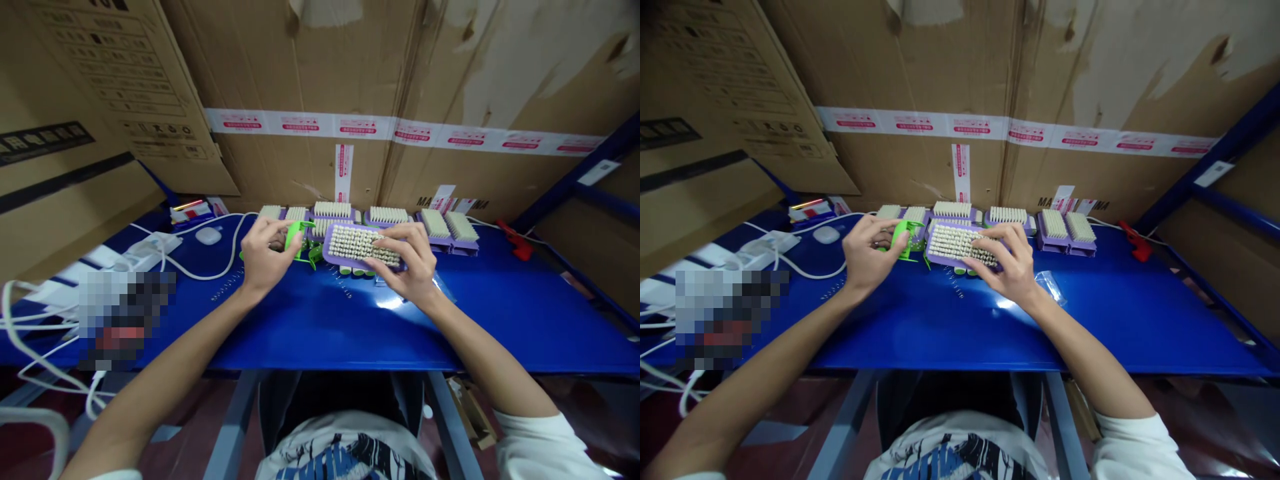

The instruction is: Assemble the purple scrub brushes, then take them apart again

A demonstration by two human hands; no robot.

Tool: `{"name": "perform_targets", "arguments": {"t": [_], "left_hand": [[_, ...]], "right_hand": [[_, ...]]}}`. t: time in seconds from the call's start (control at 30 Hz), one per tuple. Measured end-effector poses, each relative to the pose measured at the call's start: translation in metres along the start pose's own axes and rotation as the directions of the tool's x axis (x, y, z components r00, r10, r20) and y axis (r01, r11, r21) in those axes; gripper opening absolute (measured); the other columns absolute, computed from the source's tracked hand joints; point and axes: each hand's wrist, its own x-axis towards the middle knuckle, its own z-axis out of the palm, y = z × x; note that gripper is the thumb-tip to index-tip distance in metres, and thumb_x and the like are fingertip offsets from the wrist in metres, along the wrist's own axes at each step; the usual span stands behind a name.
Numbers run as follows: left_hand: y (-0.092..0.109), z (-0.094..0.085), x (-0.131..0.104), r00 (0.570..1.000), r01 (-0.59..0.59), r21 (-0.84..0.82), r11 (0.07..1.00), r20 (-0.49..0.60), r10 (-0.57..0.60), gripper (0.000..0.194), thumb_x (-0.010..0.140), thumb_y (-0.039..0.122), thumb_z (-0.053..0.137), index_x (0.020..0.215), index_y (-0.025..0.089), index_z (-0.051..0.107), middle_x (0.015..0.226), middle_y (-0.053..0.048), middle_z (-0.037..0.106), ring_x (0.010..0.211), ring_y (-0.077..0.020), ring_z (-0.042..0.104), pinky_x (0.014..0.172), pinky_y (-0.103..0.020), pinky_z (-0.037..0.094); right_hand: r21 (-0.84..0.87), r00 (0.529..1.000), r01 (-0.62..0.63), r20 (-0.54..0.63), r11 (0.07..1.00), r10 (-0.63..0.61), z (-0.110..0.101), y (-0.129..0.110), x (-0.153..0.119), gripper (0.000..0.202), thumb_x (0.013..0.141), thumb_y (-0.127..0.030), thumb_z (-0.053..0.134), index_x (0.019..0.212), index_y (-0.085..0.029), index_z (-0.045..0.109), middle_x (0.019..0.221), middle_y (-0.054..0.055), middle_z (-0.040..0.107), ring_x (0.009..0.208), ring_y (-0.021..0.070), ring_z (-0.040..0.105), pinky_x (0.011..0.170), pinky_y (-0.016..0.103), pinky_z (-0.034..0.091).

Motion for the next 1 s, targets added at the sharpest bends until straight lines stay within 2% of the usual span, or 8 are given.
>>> {"name": "perform_targets", "arguments": {"t": [0.07,0.13,0.23,0.3,0.4,0.53,0.73,1.0], "left_hand": [[0.007,0.002,-0.008,0.991,0.015,-0.118,0.993,0.134,0.001,0.032,0.105,0.048,0.071,0.118,0.022,0.085,0.112,-0.007,0.079,0.072,-0.0145,0.069,0.065,-0.03,0.059],[0.012,0.003,-0.017,0.951,0.03,-0.265,0.964,0.303,0.054,0.045,0.109,0.057,0.067,0.137,0.025,0.08,0.126,-0.011,0.081,0.085,-0.0201,0.077,0.076,-0.035,0.066],[0.013,0.003,-0.022,0.887,-0.021,-0.345,0.938,0.427,0.177,0.084,0.096,0.071,0.085,0.165,0.029,0.063,0.145,-0.016,0.079,0.112,-0.0321,0.082,0.094,-0.047,0.071],[0.011,0.001,-0.02,0.888,-0.091,-0.314,0.945,0.404,0.22,0.099,0.085,0.07,0.096,0.168,0.031,0.06,0.154,-0.017,0.075,0.124,-0.0366,0.08,0.1,-0.052,0.071],[0.007,-0.004,-0.01,0.904,-0.124,-0.31,0.943,0.356,0.236,0.088,0.085,0.062,0.099,0.161,0.029,0.066,0.152,-0.015,0.075,0.133,-0.0367,0.076,0.107,-0.053,0.069],[0.0,-0.007,-0.003,0.903,0.032,-0.449,0.893,0.395,0.167,0.082,0.087,0.055,0.097,0.157,0.027,0.066,0.155,-0.016,0.07,0.141,-0.0362,0.073,0.116,-0.05,0.066],[0.004,-0.001,-0.016,0.868,0.093,-0.481,0.872,0.467,0.165,0.096,0.081,0.057,0.101,0.162,0.027,0.061,0.161,-0.017,0.067,0.142,-0.0372,0.072,0.119,-0.051,0.066],[0.014,-0.002,-0.022,0.914,-0.002,-0.407,0.914,0.37,0.167,0.087,0.076,0.058,0.104,0.148,0.024,0.068,0.14,-0.013,0.078,0.125,-0.0324,0.08,0.111,-0.047,0.069]], "right_hand": [[0.024,1.0,-0.01,0.009,1.0,0.01,0.004,-0.006,-0.001,0.029,0.101,-0.031,0.086,0.126,-0.034,0.071,0.111,0.004,0.078,0.1,0.028,0.075,0.086,0.05,0.064],[0.047,0.999,-0.047,0.011,0.998,0.047,0.006,-0.011,-0.002,0.027,0.101,-0.034,0.086,0.124,-0.034,0.072,0.112,0.004,0.079,0.101,0.0285,0.076,0.086,0.052,0.065],[0.106,0.993,-0.112,-0.022,0.988,0.115,0.007,-0.016,-0.002,0.023,0.102,-0.036,0.084,0.122,-0.033,0.073,0.112,0.004,0.079,0.103,0.0289,0.076,0.087,0.053,0.065],[0.151,0.988,-0.143,-0.042,0.978,0.151,0.007,-0.018,-0.001,0.021,0.103,-0.036,0.083,0.121,-0.032,0.073,0.111,0.005,0.08,0.103,0.0283,0.077,0.089,0.052,0.065],[0.179,0.979,-0.183,-0.058,0.967,0.196,0.007,-0.018,0.001,0.018,0.104,-0.037,0.082,0.118,-0.03,0.073,0.11,0.005,0.081,0.103,0.0276,0.078,0.09,0.051,0.065],[0.185,0.963,-0.244,-0.069,0.952,0.26,0.006,-0.018,0.002,0.015,0.104,-0.04,0.08,0.114,-0.03,0.073,0.108,0.005,0.082,0.103,0.028,0.08,0.09,0.052,0.066],[0.217,0.976,-0.206,-0.023,0.954,0.216,0.009,-0.025,-0.001,0.013,0.104,-0.038,0.079,0.113,-0.031,0.073,0.106,0.004,0.081,0.1,0.0278,0.079,0.087,0.052,0.066],[0.23,0.982,-0.178,-0.023,0.957,0.188,0.01,-0.031,0.0,0.013,0.106,-0.031,0.079,0.118,-0.031,0.073,0.107,0.003,0.079,0.1,0.0262,0.075,0.087,0.05,0.064]]}}
